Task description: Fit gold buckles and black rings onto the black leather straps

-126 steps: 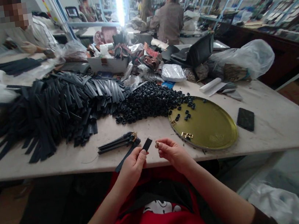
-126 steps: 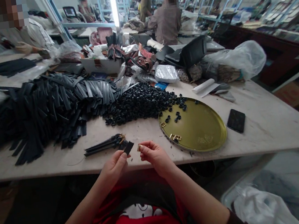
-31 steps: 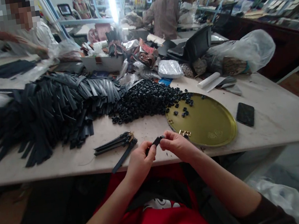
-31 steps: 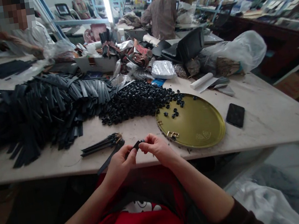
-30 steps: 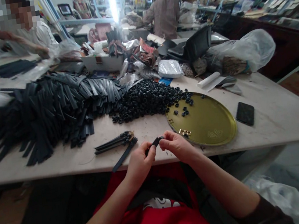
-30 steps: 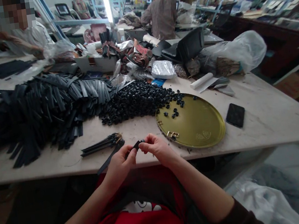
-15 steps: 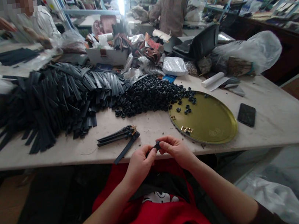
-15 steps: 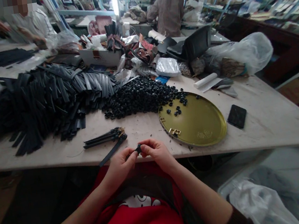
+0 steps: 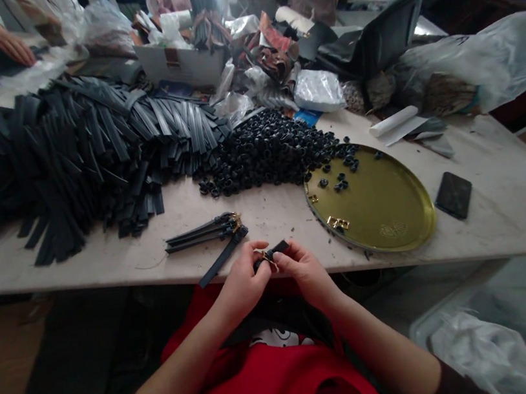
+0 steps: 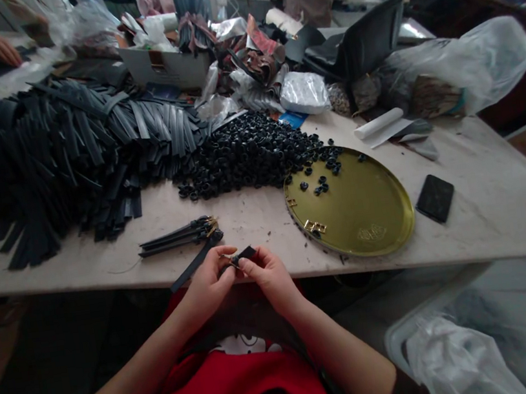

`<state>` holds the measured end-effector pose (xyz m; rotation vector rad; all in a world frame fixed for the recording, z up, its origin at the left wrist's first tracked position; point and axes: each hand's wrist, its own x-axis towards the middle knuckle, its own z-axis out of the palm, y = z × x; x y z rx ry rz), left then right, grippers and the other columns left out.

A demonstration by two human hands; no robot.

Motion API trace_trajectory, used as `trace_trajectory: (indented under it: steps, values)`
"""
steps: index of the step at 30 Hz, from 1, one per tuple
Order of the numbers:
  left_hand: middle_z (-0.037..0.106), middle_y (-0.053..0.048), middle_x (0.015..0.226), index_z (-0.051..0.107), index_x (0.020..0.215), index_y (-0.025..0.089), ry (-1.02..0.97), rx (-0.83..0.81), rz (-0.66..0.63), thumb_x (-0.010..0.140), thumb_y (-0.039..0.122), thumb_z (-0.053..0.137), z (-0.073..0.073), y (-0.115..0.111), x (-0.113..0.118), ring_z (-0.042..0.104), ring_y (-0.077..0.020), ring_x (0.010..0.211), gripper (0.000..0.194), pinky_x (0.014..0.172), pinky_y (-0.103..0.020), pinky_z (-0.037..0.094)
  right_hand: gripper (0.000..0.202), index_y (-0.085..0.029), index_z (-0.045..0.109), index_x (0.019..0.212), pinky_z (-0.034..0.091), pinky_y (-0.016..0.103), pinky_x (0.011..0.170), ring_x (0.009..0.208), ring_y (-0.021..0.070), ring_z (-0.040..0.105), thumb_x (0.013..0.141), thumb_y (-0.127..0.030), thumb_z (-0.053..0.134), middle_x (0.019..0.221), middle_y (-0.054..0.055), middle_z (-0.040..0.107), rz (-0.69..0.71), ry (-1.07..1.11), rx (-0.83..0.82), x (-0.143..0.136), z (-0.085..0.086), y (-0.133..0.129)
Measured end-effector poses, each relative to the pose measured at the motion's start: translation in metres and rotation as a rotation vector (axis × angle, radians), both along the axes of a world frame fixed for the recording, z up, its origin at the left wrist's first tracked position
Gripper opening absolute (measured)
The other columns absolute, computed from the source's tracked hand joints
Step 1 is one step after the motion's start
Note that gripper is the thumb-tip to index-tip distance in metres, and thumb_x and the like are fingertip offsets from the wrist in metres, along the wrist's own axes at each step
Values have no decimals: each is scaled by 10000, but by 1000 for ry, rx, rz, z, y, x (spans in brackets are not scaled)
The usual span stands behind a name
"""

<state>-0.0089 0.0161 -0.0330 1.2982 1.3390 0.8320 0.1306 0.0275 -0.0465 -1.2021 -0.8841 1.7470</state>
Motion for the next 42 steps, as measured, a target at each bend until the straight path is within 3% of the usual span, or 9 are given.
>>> trace_trajectory:
  steps: [6,12,19,22,25,31,34,37,42]
  values:
    - [579,36,673,419,1029,176,-18,-75,4,778,240,467,-1,3,-4,557,-106,594,263,557,-215,408,359,-178,548,715,404,256,609,582,109,487,764,-532,508,632,-9,554,14,138,-29,5,-2,2]
    - [615,18,688,444,966,180,163,-91,-13,745,350,539,10,-1,-7,590,-132,597,295,548,-229,419,343,-195,573,912,378,195,567,569,59,472,660,-394,694,711,-32,564,224,268,-296,11,-4,0]
    - [647,-31,816,532,881,179,351,-30,-40,730,356,552,19,-17,-6,609,-181,759,233,678,-280,452,314,-148,559,815,362,186,566,586,62,475,633,-339,728,679,-22,538,400,407,-353,17,-7,-13]
    - [655,-21,830,588,871,183,302,-35,-81,745,334,543,25,-27,-7,597,-178,786,202,706,-277,443,281,-146,517,716,333,181,552,571,60,443,644,-328,719,632,-34,507,392,369,-248,17,-2,-22]
    - [657,-13,807,604,855,166,103,-134,-94,756,366,544,33,-37,-10,587,-153,745,231,670,-250,443,299,-160,463,669,323,196,547,555,67,412,692,-382,662,592,-45,469,267,269,-108,14,3,-29]
    - [640,-13,804,592,939,137,-113,-262,-85,738,348,581,31,-50,-13,539,-95,610,291,555,-204,414,261,-199,425,804,342,209,532,545,76,399,713,-348,619,639,-64,432,4,-234,224,12,6,-39]
    - [651,-21,820,604,934,139,-125,-265,-75,731,316,588,21,-51,-10,575,-109,645,270,608,-223,443,185,-196,468,912,352,221,544,562,94,439,784,-320,517,656,-45,476,166,-449,397,17,8,-43]
    - [660,-15,777,607,921,136,-148,-308,-87,713,266,598,11,-50,-7,603,-119,649,246,623,-233,460,120,-185,499,861,349,227,560,586,105,463,822,-284,444,665,-21,518,388,-608,551,24,13,-44]
    - [665,-7,750,589,913,140,-204,-373,-71,690,203,603,3,-53,-6,623,-125,654,232,630,-240,489,119,-184,484,871,343,225,551,592,110,473,839,-263,402,683,-7,542,591,-713,628,30,17,-43]
